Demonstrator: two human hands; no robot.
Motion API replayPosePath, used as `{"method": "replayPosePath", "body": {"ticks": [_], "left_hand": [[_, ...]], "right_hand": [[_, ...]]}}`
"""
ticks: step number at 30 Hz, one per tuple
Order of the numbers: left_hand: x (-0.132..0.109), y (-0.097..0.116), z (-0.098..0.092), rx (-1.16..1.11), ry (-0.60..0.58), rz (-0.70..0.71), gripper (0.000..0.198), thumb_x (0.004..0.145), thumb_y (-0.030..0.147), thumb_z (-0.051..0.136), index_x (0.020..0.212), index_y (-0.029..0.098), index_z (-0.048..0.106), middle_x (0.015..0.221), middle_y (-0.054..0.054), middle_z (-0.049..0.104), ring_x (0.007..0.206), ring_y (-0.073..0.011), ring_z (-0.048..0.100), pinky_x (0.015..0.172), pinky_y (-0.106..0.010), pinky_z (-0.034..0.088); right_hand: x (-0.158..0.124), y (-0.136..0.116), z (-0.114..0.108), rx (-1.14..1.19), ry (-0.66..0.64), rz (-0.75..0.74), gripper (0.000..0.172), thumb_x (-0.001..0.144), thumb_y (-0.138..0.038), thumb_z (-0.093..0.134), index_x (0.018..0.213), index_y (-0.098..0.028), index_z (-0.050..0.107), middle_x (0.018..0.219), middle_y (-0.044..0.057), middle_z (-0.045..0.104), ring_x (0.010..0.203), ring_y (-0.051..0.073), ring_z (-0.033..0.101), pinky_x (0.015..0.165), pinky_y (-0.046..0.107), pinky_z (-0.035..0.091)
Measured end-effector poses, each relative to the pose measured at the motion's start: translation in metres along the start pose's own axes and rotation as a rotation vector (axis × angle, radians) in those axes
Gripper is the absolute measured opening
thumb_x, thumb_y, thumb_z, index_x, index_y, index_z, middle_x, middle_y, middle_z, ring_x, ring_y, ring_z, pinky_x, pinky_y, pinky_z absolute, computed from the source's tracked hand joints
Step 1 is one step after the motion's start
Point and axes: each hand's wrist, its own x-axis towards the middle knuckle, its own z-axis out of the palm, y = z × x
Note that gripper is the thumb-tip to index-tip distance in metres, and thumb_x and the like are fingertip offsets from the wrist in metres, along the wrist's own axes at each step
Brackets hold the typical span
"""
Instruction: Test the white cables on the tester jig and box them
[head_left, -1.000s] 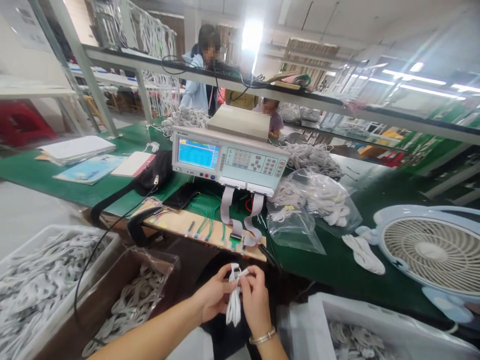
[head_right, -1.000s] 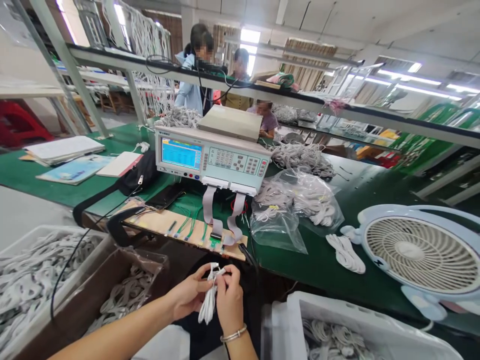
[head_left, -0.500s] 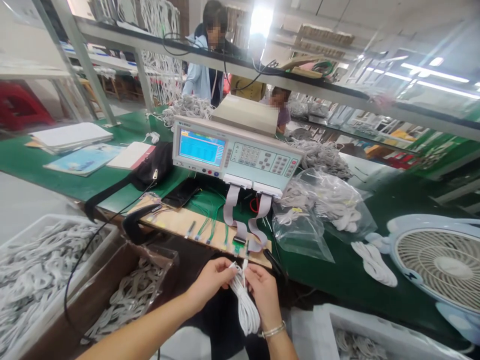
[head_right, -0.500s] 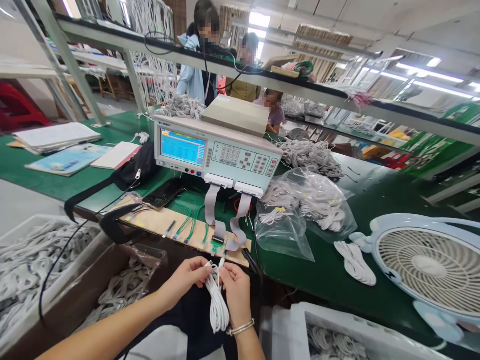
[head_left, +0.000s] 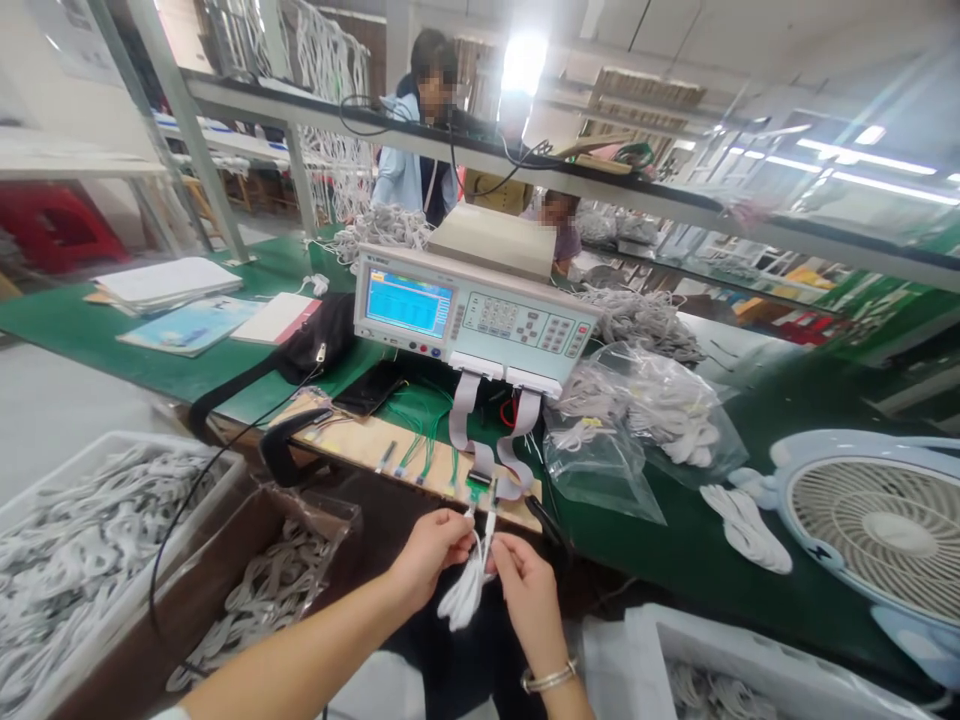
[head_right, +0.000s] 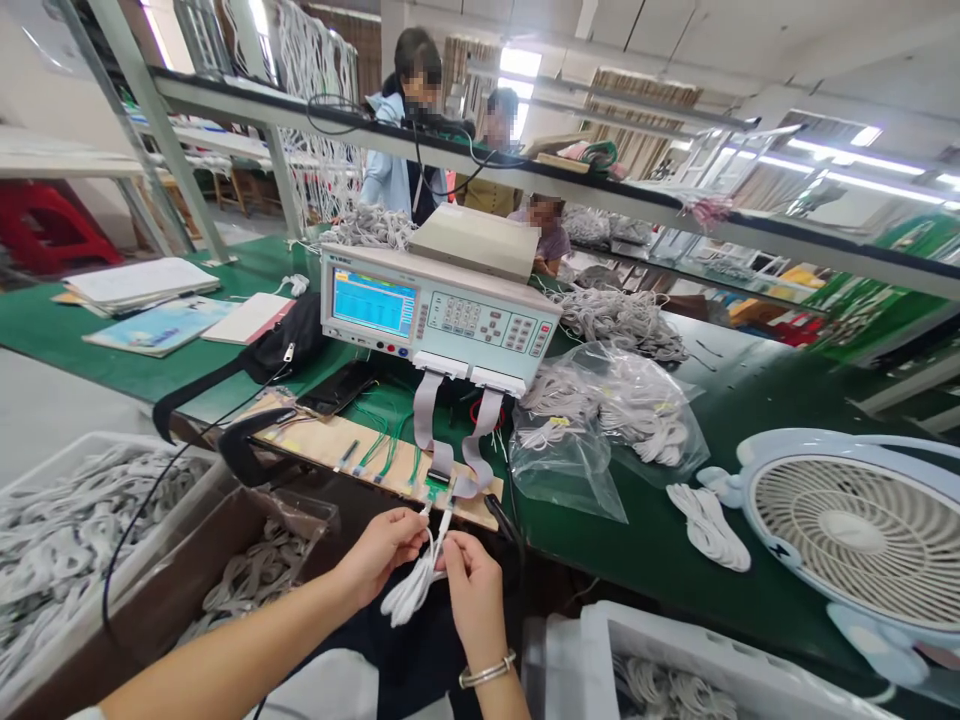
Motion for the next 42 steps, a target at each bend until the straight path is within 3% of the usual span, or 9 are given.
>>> {"method": "replayPosePath", "body": {"ticks": [5,10,15,19,29,32,35,39,42], "left_hand": [[0.000,-0.008,0.007,-0.206,-0.001,0.015,0.023,0.061,0.030,0.065,0.061,0.013,0.051,0.055,0.002,0.051,0.045,-0.0033,0.043,0.050,-0.017,0.037],[0.004,0.004,-0.005,-0.053,-0.075,-0.091,0.029,0.056,0.036,0.068,0.067,0.011,0.057,0.057,0.003,0.050,0.047,-0.0025,0.041,0.049,-0.016,0.033],[0.004,0.020,-0.006,0.058,-0.135,-0.160,0.043,0.057,0.051,0.059,0.076,0.013,0.062,0.060,0.003,0.049,0.046,-0.0025,0.037,0.046,-0.016,0.025],[0.009,0.021,0.000,0.060,-0.119,-0.133,0.046,0.058,0.054,0.056,0.077,0.012,0.063,0.057,0.004,0.045,0.045,-0.0026,0.032,0.044,-0.016,0.021],[0.010,0.016,-0.001,0.058,-0.074,-0.055,0.039,0.060,0.048,0.059,0.073,0.012,0.064,0.055,0.002,0.050,0.047,-0.0044,0.038,0.047,-0.017,0.025],[-0.002,0.009,0.003,0.049,-0.004,-0.051,0.036,0.059,0.043,0.060,0.075,0.012,0.064,0.063,-0.002,0.059,0.059,-0.0097,0.050,0.056,-0.019,0.035],[-0.021,-0.004,0.002,0.008,-0.003,-0.134,0.038,0.060,0.037,0.061,0.090,0.015,0.061,0.075,-0.003,0.063,0.064,-0.0130,0.055,0.058,-0.022,0.040],[-0.029,-0.014,-0.024,0.174,-0.074,-0.306,0.046,0.062,0.040,0.057,0.105,0.023,0.053,0.084,-0.001,0.065,0.066,-0.0168,0.058,0.056,-0.026,0.044],[-0.021,-0.015,-0.066,0.659,-0.050,-0.293,0.042,0.054,0.048,0.061,0.092,0.028,0.060,0.097,0.004,0.063,0.088,-0.0223,0.056,0.071,-0.029,0.046]], "right_hand": [[0.000,0.011,0.006,0.164,0.029,0.108,0.027,0.071,-0.038,0.055,0.083,-0.014,0.059,0.058,0.000,0.058,0.040,0.007,0.039,0.036,0.018,0.030],[0.006,0.019,0.010,0.376,0.005,0.228,0.029,0.069,-0.039,0.057,0.083,-0.014,0.057,0.057,-0.003,0.051,0.040,0.004,0.036,0.031,0.013,0.024],[0.019,0.014,0.010,0.298,-0.023,0.289,0.033,0.065,-0.047,0.057,0.065,-0.014,0.055,0.046,-0.006,0.044,0.033,0.003,0.032,0.028,0.013,0.020],[0.029,0.013,0.013,0.206,-0.001,0.348,0.042,0.059,-0.056,0.057,0.070,-0.015,0.058,0.037,-0.008,0.038,0.027,0.003,0.026,0.026,0.015,0.013],[0.031,0.006,0.018,0.148,-0.033,0.190,0.036,0.070,-0.047,0.050,0.072,-0.013,0.057,0.038,-0.008,0.033,0.033,0.005,0.024,0.031,0.018,0.013],[0.016,-0.001,0.023,0.098,-0.043,0.092,0.032,0.074,-0.040,0.046,0.056,-0.014,0.051,0.039,-0.008,0.031,0.036,0.005,0.027,0.033,0.017,0.019],[-0.010,0.003,0.036,0.086,0.003,0.160,0.026,0.073,-0.033,0.049,0.055,-0.014,0.053,0.040,-0.007,0.038,0.037,0.005,0.035,0.035,0.016,0.026],[-0.034,0.016,0.043,0.124,-0.115,0.245,0.018,0.066,-0.025,0.058,0.081,-0.016,0.060,0.051,-0.005,0.055,0.042,0.008,0.050,0.040,0.017,0.038],[-0.046,0.019,-0.003,0.117,-0.258,0.196,0.031,0.068,-0.027,0.057,0.099,-0.020,0.056,0.070,-0.002,0.063,0.060,0.009,0.058,0.055,0.019,0.045]]}}
